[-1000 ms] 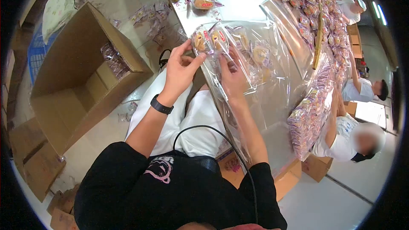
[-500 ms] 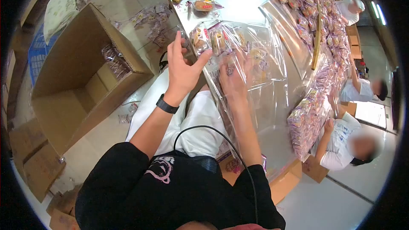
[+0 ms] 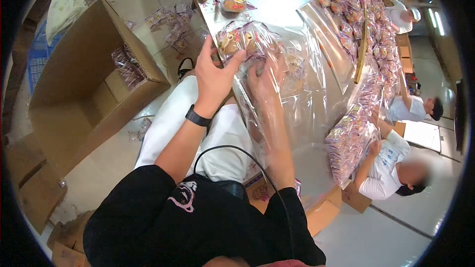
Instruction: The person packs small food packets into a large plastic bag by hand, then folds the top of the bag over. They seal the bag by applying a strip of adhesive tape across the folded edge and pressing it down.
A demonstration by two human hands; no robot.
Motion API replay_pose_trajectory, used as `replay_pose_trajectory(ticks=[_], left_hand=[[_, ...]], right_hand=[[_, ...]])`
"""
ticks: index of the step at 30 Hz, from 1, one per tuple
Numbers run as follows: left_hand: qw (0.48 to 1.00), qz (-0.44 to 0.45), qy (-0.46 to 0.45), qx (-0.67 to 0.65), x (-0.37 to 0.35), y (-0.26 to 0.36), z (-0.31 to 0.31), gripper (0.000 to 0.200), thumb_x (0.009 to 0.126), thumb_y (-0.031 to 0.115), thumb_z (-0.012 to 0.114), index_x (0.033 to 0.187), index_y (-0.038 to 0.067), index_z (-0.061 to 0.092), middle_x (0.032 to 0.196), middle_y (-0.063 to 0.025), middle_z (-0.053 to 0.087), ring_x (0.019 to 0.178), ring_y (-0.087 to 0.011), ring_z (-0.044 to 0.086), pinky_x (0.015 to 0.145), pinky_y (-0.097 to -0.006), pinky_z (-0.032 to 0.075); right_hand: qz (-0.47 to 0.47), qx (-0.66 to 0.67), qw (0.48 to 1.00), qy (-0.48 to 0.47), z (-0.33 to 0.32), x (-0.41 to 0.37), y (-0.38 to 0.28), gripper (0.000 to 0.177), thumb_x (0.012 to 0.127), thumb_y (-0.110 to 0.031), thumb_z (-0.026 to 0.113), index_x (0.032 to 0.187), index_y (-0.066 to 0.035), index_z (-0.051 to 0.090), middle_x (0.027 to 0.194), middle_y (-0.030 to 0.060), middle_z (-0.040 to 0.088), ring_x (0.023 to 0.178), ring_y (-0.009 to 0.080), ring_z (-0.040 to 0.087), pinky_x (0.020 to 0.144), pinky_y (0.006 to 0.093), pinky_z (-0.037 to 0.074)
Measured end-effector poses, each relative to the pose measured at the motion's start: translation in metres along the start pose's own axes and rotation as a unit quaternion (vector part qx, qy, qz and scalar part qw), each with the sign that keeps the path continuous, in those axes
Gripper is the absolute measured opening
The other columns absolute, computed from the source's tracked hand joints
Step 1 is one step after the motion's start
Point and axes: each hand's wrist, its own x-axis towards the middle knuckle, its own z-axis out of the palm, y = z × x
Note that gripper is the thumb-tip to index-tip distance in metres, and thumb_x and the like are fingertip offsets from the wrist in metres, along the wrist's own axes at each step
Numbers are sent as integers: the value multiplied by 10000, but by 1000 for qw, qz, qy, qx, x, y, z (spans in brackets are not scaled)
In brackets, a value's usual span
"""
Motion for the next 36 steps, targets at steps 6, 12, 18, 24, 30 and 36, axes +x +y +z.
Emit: replay_pose_trajectory(ticks=[6, 12, 18, 24, 30, 36], left_hand=[[999, -10, 34, 2, 13, 4, 8, 989, 822, 395, 863, 1493, -151, 384, 1324, -286, 599, 1132, -290, 640, 882, -348, 549], [999, -22, -23, -28, 16, 3, -4, 997, 821, 352, 887, 1525, -120, 361, 1479, -259, 546, 1251, -247, 609, 934, -344, 553], [999, -22, -38, -31, 23, -4, -13, 963, 823, 297, 885, 1517, -124, 368, 1448, -255, 574, 1234, -236, 605, 964, -374, 547], [997, -9, -60, -41, 25, -8, -21, 943, 857, 240, 849, 1532, -146, 316, 1425, -249, 586, 1219, -234, 606, 987, -372, 533], [998, -19, -53, -39, 23, -3, -23, 1002, 864, 253, 846, 1578, -102, 238, 1507, -252, 494, 1299, -250, 557, 1018, -367, 513], [995, 38, -53, -73, 14, -12, -16, 1047, 847, 285, 875, 1599, -54, 230, 1540, -222, 445, 1377, -281, 492, 1053, -409, 491]], right_hand=[[23, -32, 999, -36, 1, 10, -1, 568, 841, -176, 784, 1376, -84, 621, 1476, 266, 488, 1323, 448, 500, 1111, 534, 393], [37, 92, 995, -14, 29, -6, 34, 490, 934, -120, 714, 1378, 10, 554, 1372, 228, 572, 1146, 372, 641, 1056, 452, 462], [62, 309, 948, 51, 29, -3, 13, 335, 1011, -139, 607, 1268, 57, 517, 1200, 194, 610, 1012, 267, 635, 886, 399, 529], [196, 421, 886, 5, 20, -5, -8, 542, 1038, -140, 587, 1494, 38, 354, 1268, 181, 612, 1017, 194, 652, 829, 320, 548], [91, 288, 953, -23, 16, 4, -6, 757, 909, -106, 739, 1516, 40, 312, 1263, 192, 615, 1068, 229, 656, 937, 348, 532], [175, 470, 865, -9, 27, -1, -8, 797, 900, -120, 811, 1524, 39, 341, 1350, 191, 592, 1175, 238, 633, 965, 352, 546]])
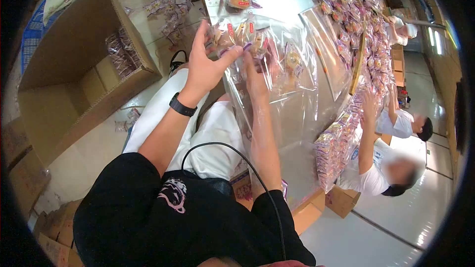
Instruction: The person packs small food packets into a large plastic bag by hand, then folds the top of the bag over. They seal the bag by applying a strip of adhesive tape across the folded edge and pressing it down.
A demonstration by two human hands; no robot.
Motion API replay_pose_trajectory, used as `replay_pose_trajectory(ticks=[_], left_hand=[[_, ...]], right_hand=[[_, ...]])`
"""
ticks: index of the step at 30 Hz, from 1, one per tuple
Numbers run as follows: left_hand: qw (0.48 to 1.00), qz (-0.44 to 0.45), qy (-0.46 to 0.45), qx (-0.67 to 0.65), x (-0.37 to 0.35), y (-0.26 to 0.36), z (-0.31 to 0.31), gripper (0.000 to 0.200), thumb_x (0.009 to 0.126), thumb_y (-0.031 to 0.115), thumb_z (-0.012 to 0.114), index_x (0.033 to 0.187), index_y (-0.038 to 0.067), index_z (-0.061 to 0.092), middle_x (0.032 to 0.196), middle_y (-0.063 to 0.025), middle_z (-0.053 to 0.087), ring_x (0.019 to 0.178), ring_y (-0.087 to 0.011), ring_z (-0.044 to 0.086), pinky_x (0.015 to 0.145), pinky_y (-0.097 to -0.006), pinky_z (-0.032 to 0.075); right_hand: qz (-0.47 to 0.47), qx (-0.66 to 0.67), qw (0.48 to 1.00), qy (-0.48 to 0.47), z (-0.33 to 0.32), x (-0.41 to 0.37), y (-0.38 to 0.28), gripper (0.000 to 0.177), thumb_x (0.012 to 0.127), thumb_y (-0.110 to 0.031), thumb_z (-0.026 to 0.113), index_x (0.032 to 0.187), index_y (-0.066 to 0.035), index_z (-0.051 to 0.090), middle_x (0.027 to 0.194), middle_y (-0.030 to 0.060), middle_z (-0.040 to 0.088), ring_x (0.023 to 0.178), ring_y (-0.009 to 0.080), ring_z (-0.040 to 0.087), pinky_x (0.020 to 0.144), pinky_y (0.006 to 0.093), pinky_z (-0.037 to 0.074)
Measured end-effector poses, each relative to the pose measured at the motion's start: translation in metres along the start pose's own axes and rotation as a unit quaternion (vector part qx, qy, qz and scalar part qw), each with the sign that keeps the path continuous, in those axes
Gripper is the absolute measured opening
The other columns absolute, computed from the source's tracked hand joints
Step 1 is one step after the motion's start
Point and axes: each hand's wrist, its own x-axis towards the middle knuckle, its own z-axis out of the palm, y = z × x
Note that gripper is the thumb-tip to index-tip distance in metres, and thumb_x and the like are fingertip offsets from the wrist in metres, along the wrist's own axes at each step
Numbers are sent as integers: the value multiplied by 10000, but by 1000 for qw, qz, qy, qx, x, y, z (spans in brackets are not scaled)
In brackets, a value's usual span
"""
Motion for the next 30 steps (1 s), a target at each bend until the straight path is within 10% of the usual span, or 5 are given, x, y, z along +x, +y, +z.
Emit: replay_pose_trajectory(ticks=[10, 11, 22, 26, 30], left_hand=[[976, 76, -2, 206, -1, 11, -5, 1326, 678, 387, 983, 1627, -13, 147, 1600, -238, 277, 1428, -325, 406, 1109, -435, 461], [981, 60, -6, 184, 0, 8, -6, 1343, 672, 385, 986, 1627, -18, 133, 1603, -251, 276, 1434, -330, 403, 1121, -435, 449], [995, -17, -65, -70, -3, 3, -3, 1397, 653, 413, 988, 1579, -138, 99, 1563, -338, 353, 1427, -385, 440, 1192, -433, 360], [993, 26, -106, 38, -15, -4, -1, 1332, 692, 276, 988, 1596, -106, 86, 1590, -289, 330, 1463, -318, 396, 1194, -428, 368], [953, 98, -21, 287, -26, 4, 8, 1148, 768, 382, 923, 1574, -92, 256, 1567, -247, 367, 1350, -333, 487, 1128, -426, 416]], right_hand=[[-166, -240, 956, 33, -10, -5, 5, 642, 929, -140, 762, 1478, 16, 469, 1350, 163, 550, 1199, 242, 595, 967, 370, 517], [-42, -238, 970, 29, -8, -7, -8, 705, 913, -154, 777, 1500, 23, 430, 1339, 182, 556, 1182, 258, 597, 980, 395, 507], [42, -89, 995, -8, -18, -2, -8, 637, 903, -129, 789, 1421, 56, 468, 1267, 197, 629, 1097, 264, 663, 919, 375, 546], [102, -184, 975, 66, -22, -15, -40, 561, 907, -144, 793, 1368, 33, 528, 1198, 165, 652, 871, 193, 679, 751, 332, 568], [94, -112, 981, 124, -26, -25, -16, 617, 895, -20, 713, 1446, 40, 442, 1247, 184, 638, 1052, 211, 654, 829, 328, 557]])
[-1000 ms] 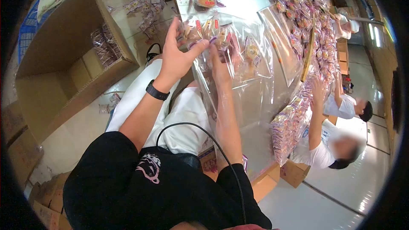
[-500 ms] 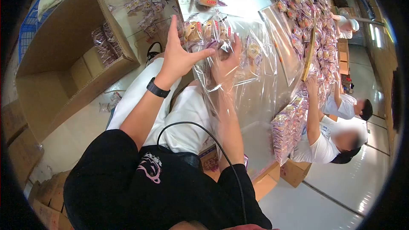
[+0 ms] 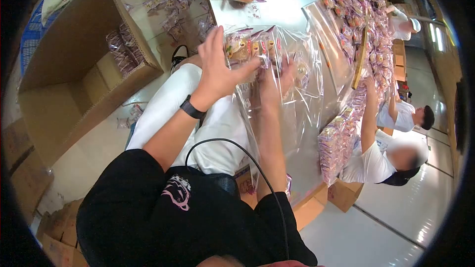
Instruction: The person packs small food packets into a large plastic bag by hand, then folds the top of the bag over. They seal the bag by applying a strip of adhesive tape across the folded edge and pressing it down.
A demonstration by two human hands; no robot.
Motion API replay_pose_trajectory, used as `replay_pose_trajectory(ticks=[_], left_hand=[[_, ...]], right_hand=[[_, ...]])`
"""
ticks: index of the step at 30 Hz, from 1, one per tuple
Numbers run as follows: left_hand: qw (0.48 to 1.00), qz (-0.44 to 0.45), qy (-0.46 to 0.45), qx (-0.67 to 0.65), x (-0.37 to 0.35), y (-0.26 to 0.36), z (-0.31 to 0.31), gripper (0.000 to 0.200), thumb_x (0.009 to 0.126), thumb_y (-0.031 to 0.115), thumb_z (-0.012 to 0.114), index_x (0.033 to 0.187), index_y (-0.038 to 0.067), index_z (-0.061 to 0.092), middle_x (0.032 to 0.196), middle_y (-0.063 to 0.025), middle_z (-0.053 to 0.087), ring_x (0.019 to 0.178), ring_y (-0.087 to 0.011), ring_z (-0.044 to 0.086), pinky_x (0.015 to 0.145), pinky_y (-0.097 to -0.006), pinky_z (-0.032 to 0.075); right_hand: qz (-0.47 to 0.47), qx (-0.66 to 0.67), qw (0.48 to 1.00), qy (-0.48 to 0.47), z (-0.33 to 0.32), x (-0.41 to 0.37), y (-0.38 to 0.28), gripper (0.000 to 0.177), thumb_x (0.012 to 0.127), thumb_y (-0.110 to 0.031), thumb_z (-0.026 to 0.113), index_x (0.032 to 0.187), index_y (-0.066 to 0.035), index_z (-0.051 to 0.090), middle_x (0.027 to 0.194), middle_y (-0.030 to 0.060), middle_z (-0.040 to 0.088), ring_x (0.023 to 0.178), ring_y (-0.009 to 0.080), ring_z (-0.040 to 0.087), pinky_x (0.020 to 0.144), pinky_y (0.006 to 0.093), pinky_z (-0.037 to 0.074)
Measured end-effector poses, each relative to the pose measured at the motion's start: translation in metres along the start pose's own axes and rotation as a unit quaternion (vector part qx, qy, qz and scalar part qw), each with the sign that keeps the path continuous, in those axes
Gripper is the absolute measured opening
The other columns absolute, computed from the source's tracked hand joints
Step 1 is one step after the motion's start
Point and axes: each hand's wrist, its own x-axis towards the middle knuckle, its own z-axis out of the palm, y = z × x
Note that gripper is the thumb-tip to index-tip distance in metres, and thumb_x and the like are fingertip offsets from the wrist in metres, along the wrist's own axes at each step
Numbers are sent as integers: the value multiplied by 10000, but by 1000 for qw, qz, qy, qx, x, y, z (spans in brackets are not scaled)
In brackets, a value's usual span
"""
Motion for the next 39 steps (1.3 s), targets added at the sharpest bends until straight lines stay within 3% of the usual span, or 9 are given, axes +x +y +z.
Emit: replay_pose_trajectory(ticks=[1, 5, 11, 16, 18, 27, 32, 36, 39], left_hand=[[996, 30, 52, 60, 2, -5, 1, 1064, 801, 376, 896, 1564, -73, 305, 1525, -221, 410, 1224, -292, 546, 1013, -393, 495], [959, -127, -7, -252, 14, -16, -3, 983, 829, 323, 883, 1553, -60, 340, 1476, -185, 465, 1088, -185, 575, 781, -289, 565], [958, -141, -33, -249, 18, -23, -5, 935, 839, 280, 876, 1543, -57, 361, 1454, -174, 510, 1064, -168, 585, 792, -279, 565], [955, -138, -30, -260, 17, -26, -4, 917, 848, 285, 866, 1544, -43, 368, 1463, -163, 507, 1081, -172, 590, 834, -300, 554], [954, -134, -28, -265, 16, -25, -5, 910, 849, 282, 863, 1548, -32, 370, 1469, -160, 508, 1107, -183, 589, 866, -318, 547], [955, -118, -34, -270, 15, -23, -8, 859, 836, 301, 871, 1528, 19, 449, 1492, -173, 511, 1207, -229, 574, 920, -333, 523], [997, -37, 33, -51, 9, -21, -7, 858, 790, 349, 908, 1482, 21, 521, 1384, -143, 475, 1025, -178, 575, 848, -293, 525], [985, -102, 1, -137, 9, -9, -11, 897, 768, 348, 925, 1486, 19, 500, 1326, -127, 446, 945, -158, 554, 777, -273, 529], [981, -109, 9, -162, 8, -6, -11, 909, 767, 323, 924, 1493, 18, 472, 1326, -129, 478, 977, -168, 573, 760, -273, 538]], right_hand=[[-18, -72, 997, 17, 0, -1, 7, 593, 902, -28, 712, 1447, 25, 486, 1265, 180, 639, 1088, 226, 646, 894, 351, 544], [-174, -174, 968, 38, 6, -4, 26, 530, 928, -52, 704, 1435, 2, 558, 1304, 172, 638, 1134, 239, 644, 944, 369, 523], [-148, -80, 985, 43, 7, -3, 47, 521, 872, 8, 718, 1369, 21, 561, 1293, 183, 639, 1058, 206, 670, 821, 304, 539], [-163, -111, 980, -19, 1, -16, 24, 387, 799, -40, 706, 1168, 31, 618, 1135, 238, 652, 1020, 369, 674, 903, 458, 535], [-319, -194, 928, 3, 5, -10, 16, 361, 791, -44, 736, 1133, 22, 639, 1152, 245, 652, 1055, 381, 668, 909, 460, 533], [-143, -104, 984, 24, 12, -16, 12, 283, 864, -189, 833, 1035, -3, 705, 1099, 188, 688, 1000, 346, 655, 896, 447, 507], [-313, -281, 906, 34, 7, -15, 2, 238, 850, -184, 798, 986, 2, 739, 1264, 229, 637, 1083, 385, 636, 980, 478, 484], [-329, -337, 882, 1, 6, -14, 11, 287, 884, -165, 813, 1090, 9, 713, 1403, 247, 551, 1236, 395, 588, 1019, 466, 495], [-152, -100, 983, -31, 10, -14, 30, 389, 893, -50, 776, 1226, -1, 581, 1433, 241, 517, 1238, 314, 603, 941, 399, 566]])
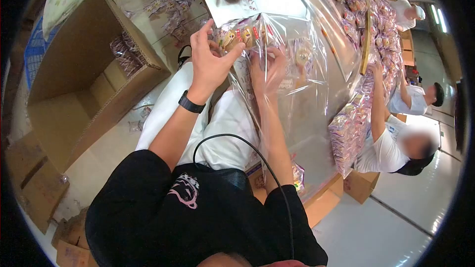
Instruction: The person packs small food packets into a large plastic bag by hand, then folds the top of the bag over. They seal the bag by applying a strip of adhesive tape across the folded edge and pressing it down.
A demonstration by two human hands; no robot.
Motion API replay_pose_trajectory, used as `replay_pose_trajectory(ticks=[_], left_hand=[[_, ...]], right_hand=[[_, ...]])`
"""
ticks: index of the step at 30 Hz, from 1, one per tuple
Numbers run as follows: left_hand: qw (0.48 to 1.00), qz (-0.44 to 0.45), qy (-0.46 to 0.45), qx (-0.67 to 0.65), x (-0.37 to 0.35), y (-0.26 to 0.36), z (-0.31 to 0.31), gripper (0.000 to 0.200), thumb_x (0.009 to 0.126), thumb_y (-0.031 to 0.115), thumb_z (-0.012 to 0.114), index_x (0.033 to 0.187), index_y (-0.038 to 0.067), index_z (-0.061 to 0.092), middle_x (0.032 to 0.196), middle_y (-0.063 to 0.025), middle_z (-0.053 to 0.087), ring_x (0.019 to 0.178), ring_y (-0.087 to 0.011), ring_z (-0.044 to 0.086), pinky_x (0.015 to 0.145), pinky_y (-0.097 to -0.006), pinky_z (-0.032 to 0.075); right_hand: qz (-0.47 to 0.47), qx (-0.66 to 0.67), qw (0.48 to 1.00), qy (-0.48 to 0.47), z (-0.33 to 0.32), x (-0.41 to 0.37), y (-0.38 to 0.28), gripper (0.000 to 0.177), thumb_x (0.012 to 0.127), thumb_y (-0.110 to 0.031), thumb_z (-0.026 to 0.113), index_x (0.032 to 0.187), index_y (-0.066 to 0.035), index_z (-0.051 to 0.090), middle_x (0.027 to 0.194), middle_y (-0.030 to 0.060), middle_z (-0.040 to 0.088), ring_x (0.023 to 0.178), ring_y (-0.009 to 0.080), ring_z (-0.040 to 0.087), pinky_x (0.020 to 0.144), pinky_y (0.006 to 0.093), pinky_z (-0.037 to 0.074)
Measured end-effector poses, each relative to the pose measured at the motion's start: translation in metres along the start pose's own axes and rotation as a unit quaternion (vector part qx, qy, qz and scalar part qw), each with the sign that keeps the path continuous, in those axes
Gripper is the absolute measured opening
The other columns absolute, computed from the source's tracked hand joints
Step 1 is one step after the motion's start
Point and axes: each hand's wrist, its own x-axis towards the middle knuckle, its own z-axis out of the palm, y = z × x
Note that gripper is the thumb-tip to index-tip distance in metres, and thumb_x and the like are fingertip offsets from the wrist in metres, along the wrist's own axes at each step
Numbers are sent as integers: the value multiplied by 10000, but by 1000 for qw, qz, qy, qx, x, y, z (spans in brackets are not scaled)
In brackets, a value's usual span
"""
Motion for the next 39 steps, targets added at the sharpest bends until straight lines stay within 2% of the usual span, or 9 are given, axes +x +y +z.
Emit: replay_pose_trajectory(ticks=[4, 11, 14, 17, 19, 24, 28, 32, 39], left_hand=[[999, -6, 3, -40, 1, -1, 2, 902, 775, 296, 901, 1497, 8, 442, 1300, -133, 512, 1006, -195, 591, 779, -313, 552], [998, -7, 16, -66, 1, 6, -1, 833, 796, 246, 868, 1474, 1, 450, 1314, -140, 498, 1016, -209, 598, 798, -332, 557], [996, -2, 15, -86, 1, 4, -1, 793, 820, 229, 845, 1471, 2, 453, 1320, -139, 482, 1039, -207, 585, 795, -318, 550], [997, 22, 6, -70, 2, -6, 2, 771, 841, 232, 832, 1472, 6, 453, 1326, -136, 470, 1069, -205, 565, 787, -306, 543], [996, 21, 5, -86, 1, -4, 3, 759, 852, 241, 829, 1471, 8, 457, 1335, -133, 461, 1084, -204, 555, 786, -305, 540], [997, 49, -5, -58, 6, -8, -2, 689, 882, 240, 809, 1447, 10, 487, 1333, -120, 455, 1075, -196, 557, 792, -304, 543], [995, 9, 2, -104, 7, -3, -2, 633, 901, 225, 783, 1430, 16, 508, 1338, -123, 459, 1078, -198, 558, 817, -320, 559], [994, 25, 42, -95, 9, -12, 0, 531, 953, 162, 726, 1429, 26, 534, 1354, -108, 475, 1116, -187, 564, 860, -321, 554], [982, -24, 24, -188, 13, -29, 4, 480, 993, 151, 663, 1425, 7, 511, 1389, -170, 455, 1152, -236, 617, 895, -334, 555]], right_hand=[[-87, 144, 984, 57, 8, 4, -5, 552, 894, 74, 709, 1343, -1, 397, 1421, 195, 504, 1275, 283, 593, 923, 349, 600], [109, 278, 954, 20, 10, 10, 2, 519, 941, 6, 678, 1403, 60, 448, 1467, 256, 478, 1155, 273, 656, 815, 315, 608], [-26, 46, 998, 39, 0, 7, -9, 448, 953, -63, 693, 1376, -27, 550, 1338, 226, 560, 1137, 289, 647, 865, 404, 570], [-53, -84, 993, 61, -3, 9, 2, 426, 963, -120, 682, 1378, -108, 589, 1233, 195, 608, 1092, 327, 640, 866, 438, 536], [-3, 53, 998, 34, -2, 7, -3, 405, 963, -126, 676, 1362, -105, 609, 1258, 199, 612, 1110, 345, 632, 886, 452, 528], [-84, -156, 984, -3, -20, 14, -19, 484, 981, -118, 637, 1436, -5, 512, 1148, 204, 702, 1035, 347, 682, 938, 467, 524], [136, 48, 990, -6, -26, 3, -46, 543, 977, -219, 692, 1433, 11, 506, 1180, 211, 693, 1114, 263, 664, 972, 428, 513], [141, -116, 983, 33, -29, -20, -54, 450, 942, -270, 749, 1284, 2, 644, 1112, 167, 710, 1077, 263, 665, 901, 403, 537], [-198, -247, 939, -136, -32, -24, -55, 250, 889, -205, 804, 1095, -65, 785, 798, 110, 725, 731, 225, 705, 647, 328, 537]])
